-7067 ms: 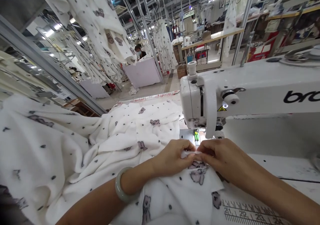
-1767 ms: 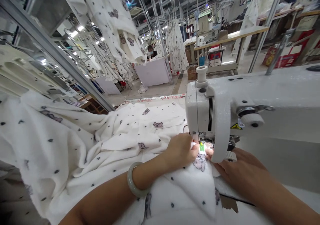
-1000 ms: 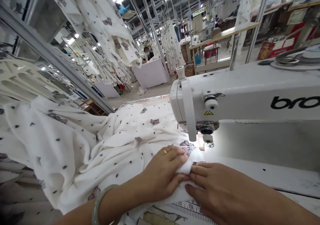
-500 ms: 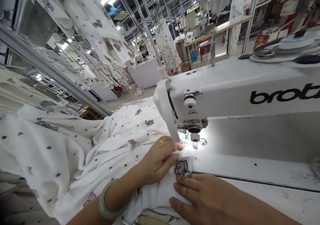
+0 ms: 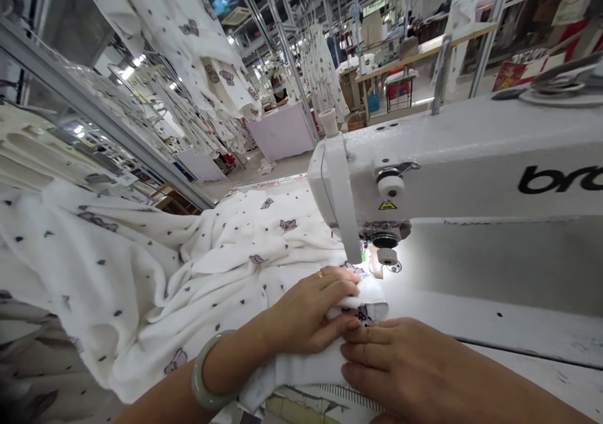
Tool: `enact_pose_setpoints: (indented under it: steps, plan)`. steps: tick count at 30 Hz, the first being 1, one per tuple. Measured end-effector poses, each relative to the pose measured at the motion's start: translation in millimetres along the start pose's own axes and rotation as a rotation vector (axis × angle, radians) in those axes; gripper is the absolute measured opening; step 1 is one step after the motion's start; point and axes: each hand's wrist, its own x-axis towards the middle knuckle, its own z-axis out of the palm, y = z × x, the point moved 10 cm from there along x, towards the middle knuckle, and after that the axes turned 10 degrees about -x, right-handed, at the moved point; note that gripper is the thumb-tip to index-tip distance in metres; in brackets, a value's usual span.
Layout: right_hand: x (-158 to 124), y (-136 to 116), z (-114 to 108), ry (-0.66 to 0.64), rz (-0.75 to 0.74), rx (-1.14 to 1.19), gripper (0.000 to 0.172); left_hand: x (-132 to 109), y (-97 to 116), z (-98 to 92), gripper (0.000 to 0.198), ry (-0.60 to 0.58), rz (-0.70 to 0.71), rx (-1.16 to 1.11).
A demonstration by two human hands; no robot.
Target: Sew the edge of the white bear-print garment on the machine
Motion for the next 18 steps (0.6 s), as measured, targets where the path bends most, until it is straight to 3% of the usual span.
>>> enact_pose_setpoints:
  steps: [10,15,18]
  plan:
    - [-2,-3,-4,0.063,-0.078,-0.057,0.036,6,-4,-6.5,0.034,0.136,-0.085,-0.041]
    - [-1,-4,-7,0.055,-0.058,-0.033,0.035,6,4,8.3,0.04,0.007,-0.043,0.051]
    - [-6,10,-14,0.145,0.029,-0.012,0.027,4,7,13.3,0.035,-0.037,0.002,0.11]
